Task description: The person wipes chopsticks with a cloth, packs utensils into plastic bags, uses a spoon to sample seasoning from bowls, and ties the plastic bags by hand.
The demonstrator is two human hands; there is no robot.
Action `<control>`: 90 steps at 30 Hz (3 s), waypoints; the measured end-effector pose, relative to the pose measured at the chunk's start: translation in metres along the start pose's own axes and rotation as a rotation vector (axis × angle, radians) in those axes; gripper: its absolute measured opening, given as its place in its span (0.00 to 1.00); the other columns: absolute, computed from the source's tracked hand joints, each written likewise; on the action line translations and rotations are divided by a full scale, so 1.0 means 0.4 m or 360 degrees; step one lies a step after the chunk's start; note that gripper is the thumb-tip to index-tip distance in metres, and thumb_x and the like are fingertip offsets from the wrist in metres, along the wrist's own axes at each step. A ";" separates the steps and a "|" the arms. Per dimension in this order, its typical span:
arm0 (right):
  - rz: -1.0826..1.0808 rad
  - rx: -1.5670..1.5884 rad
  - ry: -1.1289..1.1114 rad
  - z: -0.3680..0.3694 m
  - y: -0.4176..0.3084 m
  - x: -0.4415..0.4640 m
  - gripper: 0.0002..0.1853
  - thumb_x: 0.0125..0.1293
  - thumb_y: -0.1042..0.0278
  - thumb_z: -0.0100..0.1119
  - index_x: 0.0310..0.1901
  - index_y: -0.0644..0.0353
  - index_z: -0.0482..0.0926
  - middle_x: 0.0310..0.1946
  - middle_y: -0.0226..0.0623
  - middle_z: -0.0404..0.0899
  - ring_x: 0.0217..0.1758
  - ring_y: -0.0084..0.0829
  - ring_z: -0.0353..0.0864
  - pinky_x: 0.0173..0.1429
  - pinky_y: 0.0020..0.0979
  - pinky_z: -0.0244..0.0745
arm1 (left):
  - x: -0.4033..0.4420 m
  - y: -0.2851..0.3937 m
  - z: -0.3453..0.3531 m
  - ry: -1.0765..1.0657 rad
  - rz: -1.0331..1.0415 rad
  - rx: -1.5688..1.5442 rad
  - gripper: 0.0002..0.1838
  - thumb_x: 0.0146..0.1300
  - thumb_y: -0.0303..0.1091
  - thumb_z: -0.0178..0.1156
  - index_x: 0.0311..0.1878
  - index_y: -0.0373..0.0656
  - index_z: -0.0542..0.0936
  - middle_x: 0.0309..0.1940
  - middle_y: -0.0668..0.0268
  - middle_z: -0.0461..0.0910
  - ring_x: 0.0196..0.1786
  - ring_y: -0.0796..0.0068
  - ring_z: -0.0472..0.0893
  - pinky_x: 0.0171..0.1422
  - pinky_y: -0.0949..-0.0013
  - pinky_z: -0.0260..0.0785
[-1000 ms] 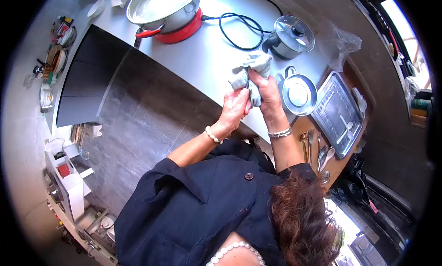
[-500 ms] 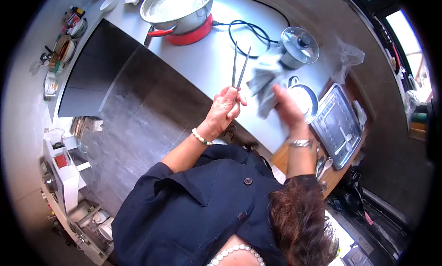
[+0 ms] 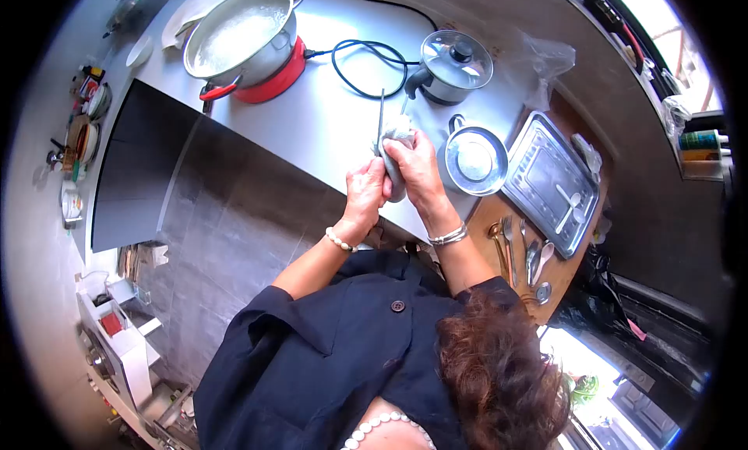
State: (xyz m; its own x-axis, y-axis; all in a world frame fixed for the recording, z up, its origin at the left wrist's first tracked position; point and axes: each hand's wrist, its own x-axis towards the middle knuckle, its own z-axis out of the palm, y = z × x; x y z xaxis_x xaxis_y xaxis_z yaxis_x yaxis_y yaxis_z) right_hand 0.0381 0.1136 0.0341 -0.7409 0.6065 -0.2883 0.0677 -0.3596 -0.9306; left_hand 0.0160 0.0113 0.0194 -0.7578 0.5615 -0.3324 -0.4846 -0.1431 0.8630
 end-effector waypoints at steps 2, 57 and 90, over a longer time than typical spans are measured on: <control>-0.0105 0.0080 -0.0027 -0.002 0.006 0.022 0.14 0.55 0.72 0.57 0.41 0.69 0.68 0.29 0.36 0.74 0.27 0.23 0.74 0.30 0.24 0.73 | -0.010 0.025 0.012 -0.0024 -0.0107 -0.0071 0.16 0.68 0.38 0.47 0.24 0.44 0.70 0.11 0.74 0.64 0.11 0.88 0.58 0.13 0.83 0.47; -0.0128 0.0082 -0.0214 0.043 -0.076 -0.066 0.10 0.64 0.65 0.55 0.41 0.63 0.77 0.31 0.26 0.77 0.32 0.15 0.72 0.37 0.20 0.68 | 0.098 0.094 0.042 -0.0070 -0.0393 -0.1101 0.29 0.68 0.50 0.29 0.53 0.36 0.71 0.45 0.53 0.76 0.50 0.56 0.76 0.58 0.57 0.67; -0.0689 -0.1146 -0.0352 -0.036 -0.127 -0.002 0.17 0.62 0.61 0.54 0.44 0.67 0.73 0.36 0.47 0.77 0.39 0.42 0.78 0.44 0.36 0.71 | 0.199 0.176 -0.049 -0.0373 0.0075 -0.0607 0.20 0.71 0.40 0.33 0.45 0.33 0.69 0.43 0.48 0.77 0.51 0.52 0.76 0.59 0.54 0.67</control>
State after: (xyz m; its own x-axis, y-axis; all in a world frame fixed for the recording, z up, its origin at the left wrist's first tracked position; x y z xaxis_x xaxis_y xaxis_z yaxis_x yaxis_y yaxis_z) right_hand 0.0450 0.1414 0.0782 -0.9070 0.4078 0.1051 0.1007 0.4524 -0.8861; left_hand -0.0868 0.0299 0.0462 -0.6848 0.7103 -0.1631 -0.6116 -0.4383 0.6587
